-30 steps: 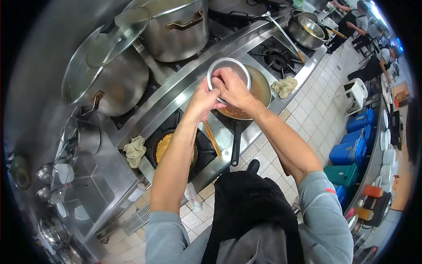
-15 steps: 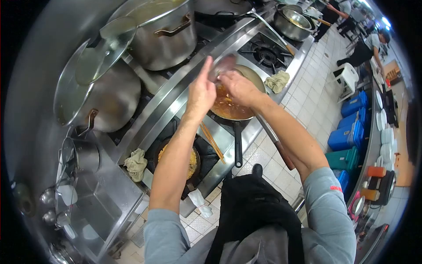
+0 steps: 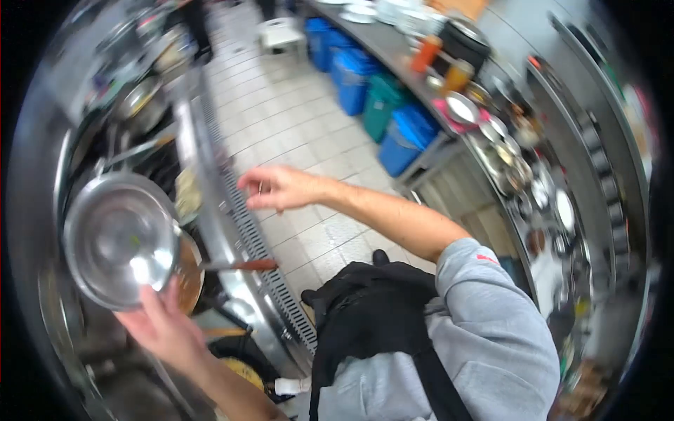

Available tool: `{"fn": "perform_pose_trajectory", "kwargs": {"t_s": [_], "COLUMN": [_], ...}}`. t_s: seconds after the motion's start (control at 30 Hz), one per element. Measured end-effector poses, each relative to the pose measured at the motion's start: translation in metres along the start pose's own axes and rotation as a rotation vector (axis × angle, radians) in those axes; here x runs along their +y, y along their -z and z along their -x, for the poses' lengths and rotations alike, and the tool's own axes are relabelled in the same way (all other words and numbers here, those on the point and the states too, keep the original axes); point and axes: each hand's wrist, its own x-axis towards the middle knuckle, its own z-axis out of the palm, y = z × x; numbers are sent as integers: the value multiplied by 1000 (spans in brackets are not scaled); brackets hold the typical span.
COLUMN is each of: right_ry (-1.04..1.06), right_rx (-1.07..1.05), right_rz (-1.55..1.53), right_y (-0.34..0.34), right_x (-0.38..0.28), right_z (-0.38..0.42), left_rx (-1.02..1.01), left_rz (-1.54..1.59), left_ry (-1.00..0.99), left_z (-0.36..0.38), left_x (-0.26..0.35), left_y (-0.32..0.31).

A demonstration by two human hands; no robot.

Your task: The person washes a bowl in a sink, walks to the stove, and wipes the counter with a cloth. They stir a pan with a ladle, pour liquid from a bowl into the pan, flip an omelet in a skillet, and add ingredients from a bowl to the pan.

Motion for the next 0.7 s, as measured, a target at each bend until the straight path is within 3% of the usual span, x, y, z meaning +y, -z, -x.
{"fn": "perform_pose_trajectory", "kwargs": {"t_s": [0.13,0.2,0.23,0.3,0.43,0.6,0.7], "right_ry": [-254,-317,-315,-321,-300,-329,-349], "right_rx": [89,151,215,263,563,772,1134], "right_rz": [-496,-599,-608,-589,-608,-618,-697], "right_y": [45,58,67,81,113,108,72], "right_x": [41,66,78,102,124,147,141], "right_z": [149,217,245,299,402,490,532], "left_rx": [-326,-497,-574,-695,-946,-1251,-1554], "left_rz": [104,31,-32,-110,-198,-228,-218], "left_ry": [298,426,523,598,706,793,867], "left_z": [81,129,144,199,279,334,359], "left_x": [-70,-103,-136,-134,-169,-180,-186], "left_y": [-93,-139,-150,-202,-262,-321,-345]}}
